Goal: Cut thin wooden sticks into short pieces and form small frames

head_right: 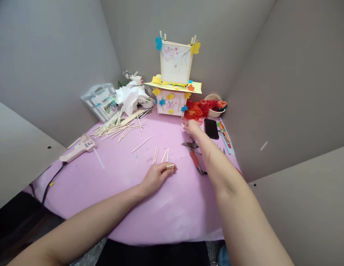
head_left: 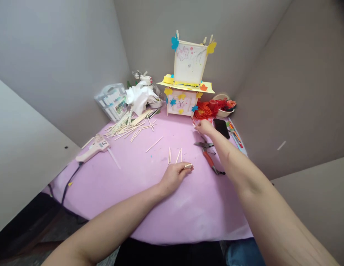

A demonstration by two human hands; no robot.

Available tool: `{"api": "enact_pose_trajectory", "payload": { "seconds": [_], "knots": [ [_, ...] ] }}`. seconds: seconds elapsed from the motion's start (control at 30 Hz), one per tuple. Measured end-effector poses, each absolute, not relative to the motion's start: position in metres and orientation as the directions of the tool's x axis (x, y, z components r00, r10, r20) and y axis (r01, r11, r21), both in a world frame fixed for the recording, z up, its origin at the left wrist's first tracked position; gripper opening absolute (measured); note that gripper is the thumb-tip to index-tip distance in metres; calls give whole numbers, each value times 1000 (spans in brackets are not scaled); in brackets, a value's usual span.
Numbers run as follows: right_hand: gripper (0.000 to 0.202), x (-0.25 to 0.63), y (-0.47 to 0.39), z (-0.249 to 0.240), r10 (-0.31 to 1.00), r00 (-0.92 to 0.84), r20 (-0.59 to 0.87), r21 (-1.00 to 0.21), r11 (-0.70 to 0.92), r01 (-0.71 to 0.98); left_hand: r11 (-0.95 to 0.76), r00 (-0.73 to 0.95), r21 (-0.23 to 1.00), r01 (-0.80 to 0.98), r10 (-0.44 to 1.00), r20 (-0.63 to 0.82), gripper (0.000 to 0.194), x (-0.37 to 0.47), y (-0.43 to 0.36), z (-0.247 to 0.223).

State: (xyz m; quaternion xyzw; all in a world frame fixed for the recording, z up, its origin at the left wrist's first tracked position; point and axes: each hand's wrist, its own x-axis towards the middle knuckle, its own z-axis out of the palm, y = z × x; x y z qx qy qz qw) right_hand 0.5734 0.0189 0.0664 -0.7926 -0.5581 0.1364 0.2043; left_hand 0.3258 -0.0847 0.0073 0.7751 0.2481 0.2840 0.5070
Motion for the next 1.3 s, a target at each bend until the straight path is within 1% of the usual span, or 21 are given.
{"api": "enact_pose_trajectory", "payload": {
  "seconds": [0.07, 0.13, 0.17, 0.2, 0.23, 0.27, 0.33, 0.37, 0.43, 0.53, 0.7, 0.8, 1.03, 1.13, 1.3],
  "knots": [
    [16, 567, -1, 70, 957, 289, 22, -539, -232, 810, -360, 718, 928, 98, 671, 184, 19, 326, -85, 7],
    [14, 556, -32, 69, 972, 233, 31, -650, -158, 744, -354, 717, 931, 93, 672, 184, 19, 326, -84, 7],
    [12, 548, -51, 66, 977, 205, 51, -766, -93, 636, -354, 717, 931, 90, 672, 187, 19, 325, -84, 7],
    [14, 540, -70, 62, 977, 203, 65, -861, -48, 507, -356, 717, 930, 88, 671, 189, 19, 325, -84, 6],
    [16, 532, -89, 57, 978, 194, 81, -914, -5, 405, -358, 716, 930, 89, 672, 190, 19, 325, -84, 6],
    [16, 523, -107, 51, 977, 189, 102, -945, 36, 326, -357, 716, 930, 92, 672, 187, 19, 325, -83, 5],
    [14, 508, -137, 41, 979, 168, 116, -969, 74, 236, -342, 717, 935, 98, 675, 172, 20, 326, -82, 4],
    [12, 502, -148, 36, 978, 168, 125, -972, 87, 219, -329, 718, 939, 100, 678, 161, 20, 326, -82, 3],
    [11, 495, -161, 31, 967, 198, 158, -965, 108, 239, -305, 715, 947, 100, 684, 145, 21, 328, -81, 2],
    [10, 493, -166, 27, 936, 263, 236, -930, 139, 340, -286, 703, 954, 94, 698, 140, 21, 329, -80, 0],
    [8, 489, -162, 19, 945, 214, 246, -858, 110, 502, -285, 691, 954, 98, 709, 141, 20, 329, -80, -1],
    [7, 485, -162, 14, 934, 221, 280, -801, 100, 590, -305, 698, 947, 104, 701, 149, 18, 329, -79, -3],
    [8, 479, -161, 5, 932, 200, 303, -746, 101, 658, -345, 712, 935, 77, 676, 191, 21, 329, -79, -3],
    [8, 478, -160, 3, 930, 194, 313, -733, 106, 672, -338, 726, 939, 66, 662, 187, 19, 328, -79, -1],
    [8, 478, -159, 3, 935, 195, 298, -723, 88, 685, -282, 710, 957, 73, 688, 149, 19, 329, -78, 0]
  ]
}}
